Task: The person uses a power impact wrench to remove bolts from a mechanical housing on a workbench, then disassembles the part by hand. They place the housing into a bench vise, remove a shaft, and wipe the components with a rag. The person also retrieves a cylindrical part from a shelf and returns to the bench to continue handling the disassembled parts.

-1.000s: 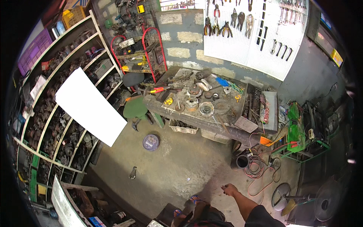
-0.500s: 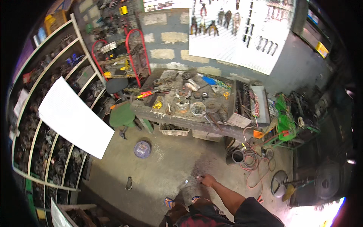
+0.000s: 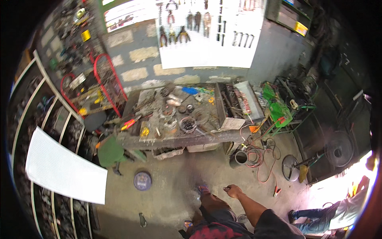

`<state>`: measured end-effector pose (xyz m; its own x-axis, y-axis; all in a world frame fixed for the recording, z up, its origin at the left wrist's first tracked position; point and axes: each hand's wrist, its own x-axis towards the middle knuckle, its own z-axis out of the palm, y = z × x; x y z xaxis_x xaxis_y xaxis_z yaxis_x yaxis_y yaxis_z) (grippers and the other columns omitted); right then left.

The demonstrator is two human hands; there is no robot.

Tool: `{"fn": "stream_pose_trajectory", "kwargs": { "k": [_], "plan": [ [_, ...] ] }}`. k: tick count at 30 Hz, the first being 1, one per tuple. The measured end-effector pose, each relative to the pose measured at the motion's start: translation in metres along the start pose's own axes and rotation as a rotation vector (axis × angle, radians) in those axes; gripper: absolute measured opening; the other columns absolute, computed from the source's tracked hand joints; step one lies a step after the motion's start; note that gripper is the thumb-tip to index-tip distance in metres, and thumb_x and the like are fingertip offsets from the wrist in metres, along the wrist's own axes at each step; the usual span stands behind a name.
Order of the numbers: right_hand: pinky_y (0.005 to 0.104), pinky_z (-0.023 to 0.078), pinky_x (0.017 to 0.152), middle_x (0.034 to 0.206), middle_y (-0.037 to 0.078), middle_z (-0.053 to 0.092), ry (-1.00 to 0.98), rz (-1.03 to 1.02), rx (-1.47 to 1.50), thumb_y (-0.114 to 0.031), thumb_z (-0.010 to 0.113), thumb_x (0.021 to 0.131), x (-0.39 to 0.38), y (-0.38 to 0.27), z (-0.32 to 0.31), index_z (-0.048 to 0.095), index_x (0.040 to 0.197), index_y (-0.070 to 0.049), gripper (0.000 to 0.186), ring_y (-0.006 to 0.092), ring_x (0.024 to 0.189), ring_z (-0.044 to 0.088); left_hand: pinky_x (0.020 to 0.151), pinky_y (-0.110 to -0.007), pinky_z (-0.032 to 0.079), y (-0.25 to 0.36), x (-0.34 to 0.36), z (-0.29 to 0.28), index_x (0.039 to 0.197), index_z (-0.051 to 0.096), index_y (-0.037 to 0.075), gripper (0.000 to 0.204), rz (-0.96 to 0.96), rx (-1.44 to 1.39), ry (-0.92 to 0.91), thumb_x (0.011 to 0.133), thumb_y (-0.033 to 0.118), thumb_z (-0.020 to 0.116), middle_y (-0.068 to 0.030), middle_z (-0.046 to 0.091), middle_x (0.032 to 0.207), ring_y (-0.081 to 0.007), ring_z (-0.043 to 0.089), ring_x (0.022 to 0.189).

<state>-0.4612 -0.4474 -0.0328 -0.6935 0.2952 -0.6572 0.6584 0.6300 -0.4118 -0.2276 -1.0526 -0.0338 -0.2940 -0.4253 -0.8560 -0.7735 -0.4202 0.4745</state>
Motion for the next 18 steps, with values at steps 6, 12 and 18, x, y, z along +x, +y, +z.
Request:
{"fn": "stream_pose_trajectory", "kwargs": {
  "k": [6, 12, 18],
  "plan": [
    [0.0449, 0.053, 0.099, 0.122, 0.02, 0.073, 0.443, 0.076, 0.354, -0.045, 0.069, 0.094, 0.08, -0.003, -0.11, 0.073, 0.122, -0.006, 0.049, 0.0379, 0.118, 0.067, 0.083, -0.055, 0.055, 0.068, 0.038, 0.1, 0.134, 0.063, 0.004, 0.047, -0.014, 0.133, -0.042, 0.103, 0.039, 0.06, -0.0143, 0.068, 0.122, -0.0332, 0.065, 0.11],
    [0.0485, 0.054, 0.09, 0.107, 0.025, 0.072, 0.891, -0.168, 0.363, -0.033, 0.072, 0.091, 0.288, -0.059, -0.308, 0.073, 0.119, -0.004, 0.04, 0.0385, 0.101, 0.07, 0.084, -0.052, 0.054, 0.151, 0.025, 0.276, 0.118, 0.071, 0.009, 0.03, 0.345, 0.403, -0.414, 0.099, 0.031, 0.065, -0.0082, 0.071, 0.114, -0.0282, 0.065, 0.11],
    [0.0514, 0.045, 0.108, 0.139, 0.024, 0.056, 0.885, -0.097, 0.066, -0.034, 0.075, 0.089, 0.461, -0.106, -0.46, 0.062, 0.132, -0.008, 0.053, 0.0429, 0.129, 0.054, 0.082, -0.046, 0.056, 0.243, -0.064, 0.422, 0.127, 0.066, 0.015, 0.032, 0.381, 0.609, -0.498, 0.101, 0.035, 0.064, -0.0045, 0.071, 0.113, -0.0221, 0.068, 0.099]
  ]
}}
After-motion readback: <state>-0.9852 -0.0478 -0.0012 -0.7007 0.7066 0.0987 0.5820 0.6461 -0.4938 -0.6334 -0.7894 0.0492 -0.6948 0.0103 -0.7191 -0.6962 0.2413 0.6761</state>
